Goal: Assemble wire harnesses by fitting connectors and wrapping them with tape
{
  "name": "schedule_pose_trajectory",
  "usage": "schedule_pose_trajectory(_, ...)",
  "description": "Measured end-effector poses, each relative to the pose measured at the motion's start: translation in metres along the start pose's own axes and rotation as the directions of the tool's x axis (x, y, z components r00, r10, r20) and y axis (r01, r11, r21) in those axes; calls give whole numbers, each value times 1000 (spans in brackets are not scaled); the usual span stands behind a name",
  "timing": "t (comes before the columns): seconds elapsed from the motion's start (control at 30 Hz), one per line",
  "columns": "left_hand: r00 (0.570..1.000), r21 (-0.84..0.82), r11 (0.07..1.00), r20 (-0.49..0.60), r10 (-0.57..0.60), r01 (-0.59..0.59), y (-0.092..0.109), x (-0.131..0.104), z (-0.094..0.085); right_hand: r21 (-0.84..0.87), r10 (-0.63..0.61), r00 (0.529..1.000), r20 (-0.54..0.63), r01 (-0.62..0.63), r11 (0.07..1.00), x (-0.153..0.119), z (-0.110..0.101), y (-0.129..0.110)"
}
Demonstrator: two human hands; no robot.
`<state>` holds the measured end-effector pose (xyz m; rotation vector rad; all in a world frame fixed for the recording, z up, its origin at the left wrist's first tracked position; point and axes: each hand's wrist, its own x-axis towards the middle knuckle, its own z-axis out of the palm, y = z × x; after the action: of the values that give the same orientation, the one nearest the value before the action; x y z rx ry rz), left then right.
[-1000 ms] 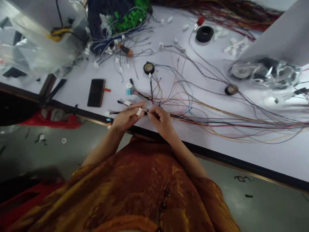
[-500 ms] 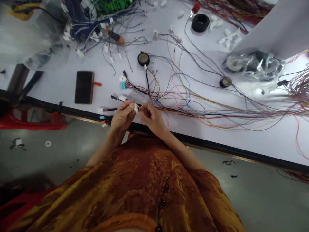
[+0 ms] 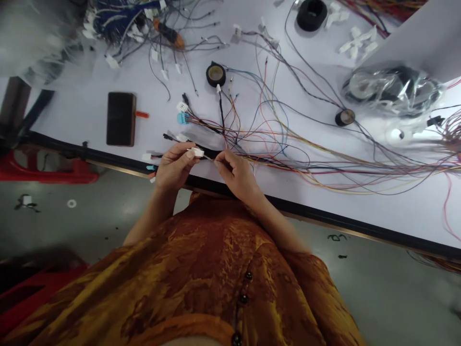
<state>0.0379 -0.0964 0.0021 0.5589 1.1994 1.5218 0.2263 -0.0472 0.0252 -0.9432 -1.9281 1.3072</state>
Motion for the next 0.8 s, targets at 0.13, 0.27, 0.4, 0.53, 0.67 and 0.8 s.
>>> schedule_pose_trajectory(0.13,1000,20,1000,3,-22,22,1,-4,-1,-66,-12,1000,23,13,998,-3,-6,-3)
schedule_pose_trajectory(0.27,999,45,999,27,-29,28,0,-7,-3,-76,-19,999,47,23,997,-4,-7,-3)
schedule_pose_trajectory(0.4,1000,77,997,24,-9,7,0,-9,-5,-60,-1,996,87,7,998,-4,-8,0)
schedule_pose_trajectory(0.53,999,124,992,39,17,-22,-2,-12,-7,-22,19,994,111,-17,1000,-4,-9,3)
schedule_pose_trajectory(0.67,996,210,976,82,41,-58,-5,-16,-4,17,43,993,106,-45,999,-4,-3,5)
schedule_pose_trajectory(0.8,992,296,949,96,84,-109,-6,-19,1,17,39,998,53,-40,999,-7,6,5)
